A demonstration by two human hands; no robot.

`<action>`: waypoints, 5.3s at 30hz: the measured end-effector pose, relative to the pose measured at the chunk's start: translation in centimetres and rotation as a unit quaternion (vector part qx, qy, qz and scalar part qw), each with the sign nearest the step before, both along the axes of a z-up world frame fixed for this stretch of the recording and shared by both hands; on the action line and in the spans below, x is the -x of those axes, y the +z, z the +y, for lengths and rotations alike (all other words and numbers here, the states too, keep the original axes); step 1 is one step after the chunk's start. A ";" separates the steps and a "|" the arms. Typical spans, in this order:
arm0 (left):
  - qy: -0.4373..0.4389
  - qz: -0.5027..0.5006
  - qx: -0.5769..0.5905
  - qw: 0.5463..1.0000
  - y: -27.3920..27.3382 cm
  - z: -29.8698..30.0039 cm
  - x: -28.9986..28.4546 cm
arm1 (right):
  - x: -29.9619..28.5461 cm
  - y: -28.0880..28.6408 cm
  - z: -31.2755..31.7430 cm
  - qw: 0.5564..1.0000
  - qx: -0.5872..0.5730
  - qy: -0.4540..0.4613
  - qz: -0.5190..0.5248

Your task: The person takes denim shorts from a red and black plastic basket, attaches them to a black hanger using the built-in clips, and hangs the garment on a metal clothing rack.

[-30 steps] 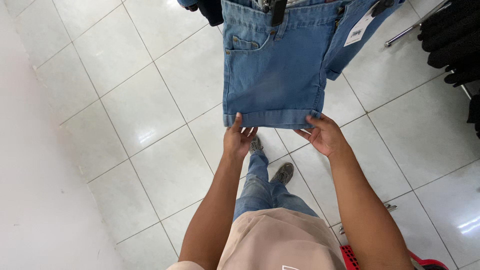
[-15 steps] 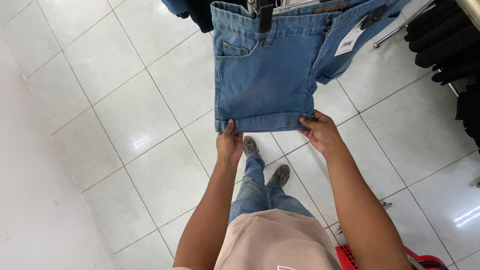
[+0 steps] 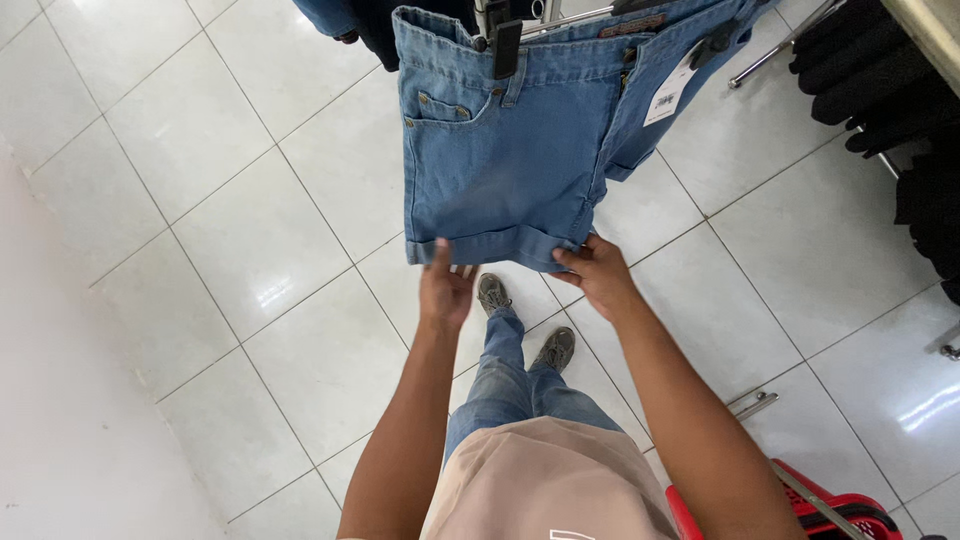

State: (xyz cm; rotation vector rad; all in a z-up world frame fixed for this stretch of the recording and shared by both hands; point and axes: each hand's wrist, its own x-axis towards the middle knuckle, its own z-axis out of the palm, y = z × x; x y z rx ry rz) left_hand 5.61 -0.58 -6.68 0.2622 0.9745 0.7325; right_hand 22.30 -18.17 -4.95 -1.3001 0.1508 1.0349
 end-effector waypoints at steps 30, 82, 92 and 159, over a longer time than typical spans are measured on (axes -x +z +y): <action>-0.121 0.070 -0.070 0.988 2.6 14.1 1.1 | -19.4 -8.5 2.2 0.977 -0.013 0.024 -0.213; -0.582 0.133 -0.151 0.788 -1.9 -1.8 -12.8 | -3.0 1.6 -17.9 0.935 0.216 -0.176 -0.221; -0.557 0.160 -0.191 0.792 -7.5 0.5 -15.0 | -2.2 -2.9 -17.9 0.913 0.232 -0.267 -0.202; -0.608 0.092 -0.175 0.769 -4.0 3.6 -10.3 | 3.0 -2.1 -17.9 0.914 0.198 -0.225 -0.273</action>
